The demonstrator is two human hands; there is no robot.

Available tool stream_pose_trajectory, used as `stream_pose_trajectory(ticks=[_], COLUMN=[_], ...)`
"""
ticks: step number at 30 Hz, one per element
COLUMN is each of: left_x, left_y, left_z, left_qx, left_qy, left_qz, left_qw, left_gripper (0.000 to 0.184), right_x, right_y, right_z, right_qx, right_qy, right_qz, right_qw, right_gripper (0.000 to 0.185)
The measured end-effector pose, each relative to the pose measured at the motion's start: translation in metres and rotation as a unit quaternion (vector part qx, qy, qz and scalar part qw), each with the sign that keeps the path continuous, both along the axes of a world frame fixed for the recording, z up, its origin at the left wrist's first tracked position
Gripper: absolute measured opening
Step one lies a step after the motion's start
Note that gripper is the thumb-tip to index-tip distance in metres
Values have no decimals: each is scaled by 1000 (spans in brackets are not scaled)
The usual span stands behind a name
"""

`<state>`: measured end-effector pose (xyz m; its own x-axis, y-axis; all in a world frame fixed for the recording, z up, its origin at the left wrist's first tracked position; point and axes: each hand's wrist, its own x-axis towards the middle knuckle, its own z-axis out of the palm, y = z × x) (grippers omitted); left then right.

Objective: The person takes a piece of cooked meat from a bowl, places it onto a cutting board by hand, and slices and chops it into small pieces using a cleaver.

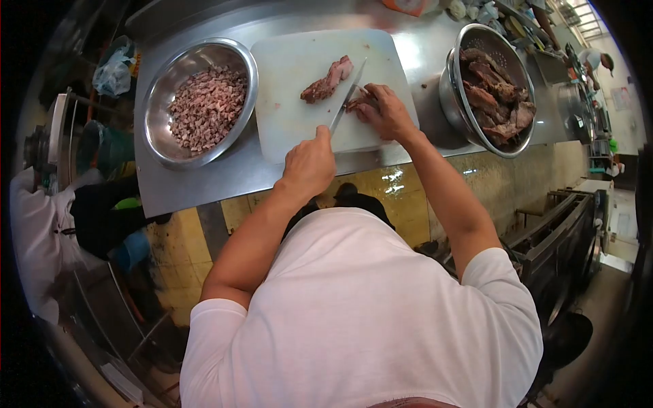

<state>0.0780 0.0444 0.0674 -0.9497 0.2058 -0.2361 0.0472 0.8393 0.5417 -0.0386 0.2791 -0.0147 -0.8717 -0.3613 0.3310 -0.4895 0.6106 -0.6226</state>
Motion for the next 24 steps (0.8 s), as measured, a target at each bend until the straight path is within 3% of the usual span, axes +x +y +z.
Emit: stream_pose_trajectory(ticks=[2,4,8,10,13,16,20,24], left_x=[-1,4,18,20,21,22,18,19], left_y=[3,2,10,23,44,51,45,53], left_z=[2,2,8,3,-2,-1,-3,34], left_qx=[0,0,-14,-23,-33,-46,-51,-134], left_qy=[9,17,19,21,25,42,54,23], left_qz=[42,62,87,97,95,90,65,49], left_qw=[999,998,996,995,995,994,995,990], left_gripper=[15,16,18,16,13,13,15,12], right_x=[-12,-27,-31,-20,-5,2,-8,-15], right_y=[3,2,-3,-7,1,9,22,23], right_z=[-3,-7,-8,-10,-5,-5,-6,-3], right_qx=[-2,70,-3,-4,56,-34,-19,-10], right_qy=[-14,-62,-95,37,-1,10,25,-6], right_qz=[-5,-37,-70,-5,65,84,155,175], right_qw=[1000,995,993,999,996,996,987,984], right_gripper=[32,34,38,44,49,47,45,33])
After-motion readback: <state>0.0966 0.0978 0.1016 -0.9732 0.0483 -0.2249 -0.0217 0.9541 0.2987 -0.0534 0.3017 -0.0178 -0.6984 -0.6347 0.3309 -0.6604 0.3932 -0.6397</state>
